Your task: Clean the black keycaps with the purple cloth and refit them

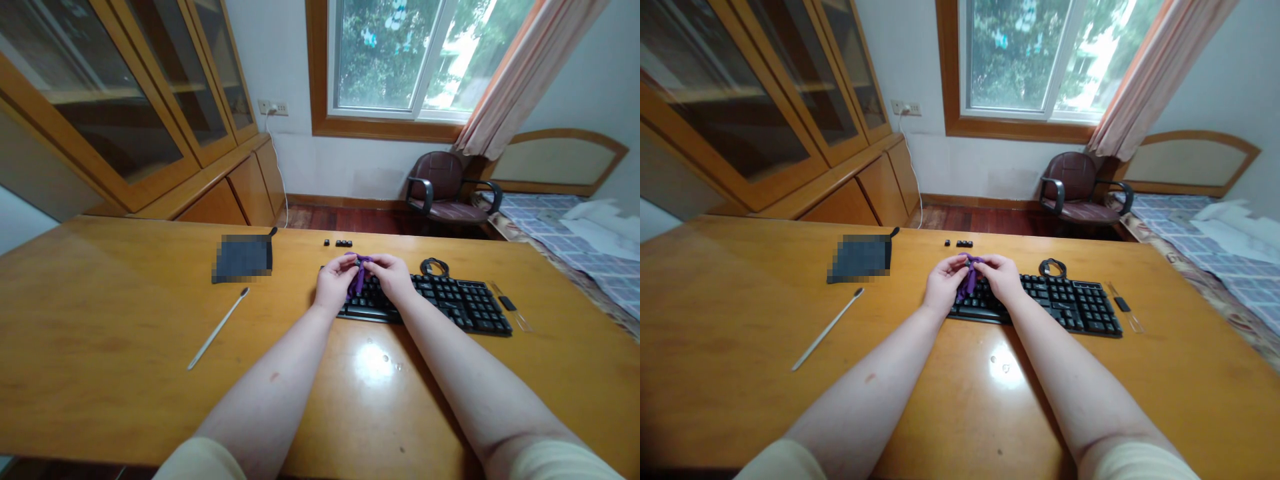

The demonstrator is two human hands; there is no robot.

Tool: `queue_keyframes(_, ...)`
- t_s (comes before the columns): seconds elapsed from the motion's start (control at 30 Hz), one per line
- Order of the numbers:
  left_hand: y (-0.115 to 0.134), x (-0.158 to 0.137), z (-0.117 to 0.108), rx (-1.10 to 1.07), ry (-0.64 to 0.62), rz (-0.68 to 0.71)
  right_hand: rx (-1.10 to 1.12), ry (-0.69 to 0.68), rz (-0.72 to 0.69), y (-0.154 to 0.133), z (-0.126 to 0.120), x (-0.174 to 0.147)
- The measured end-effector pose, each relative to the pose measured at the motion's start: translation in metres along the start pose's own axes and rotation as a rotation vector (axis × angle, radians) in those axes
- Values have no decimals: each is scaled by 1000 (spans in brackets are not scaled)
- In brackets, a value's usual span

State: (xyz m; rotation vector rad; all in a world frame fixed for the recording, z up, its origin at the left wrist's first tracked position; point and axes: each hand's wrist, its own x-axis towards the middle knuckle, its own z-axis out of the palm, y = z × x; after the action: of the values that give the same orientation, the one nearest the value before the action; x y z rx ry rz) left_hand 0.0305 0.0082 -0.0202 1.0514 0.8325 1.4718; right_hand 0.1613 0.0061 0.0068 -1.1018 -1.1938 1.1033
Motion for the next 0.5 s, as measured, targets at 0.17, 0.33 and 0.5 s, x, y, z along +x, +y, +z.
queue_keyframes(0.17, 1, -1, 2, -13, 25, 4, 9, -17, 3, 3, -1, 1)
queue_keyframes(0.33, -3, -1, 1, 23, 59, 53, 76, -59, 11, 7, -4, 3)
queue_keyframes(0.5, -7, -3, -1, 130, 17, 135, -5, -120, -10, 5, 0, 3)
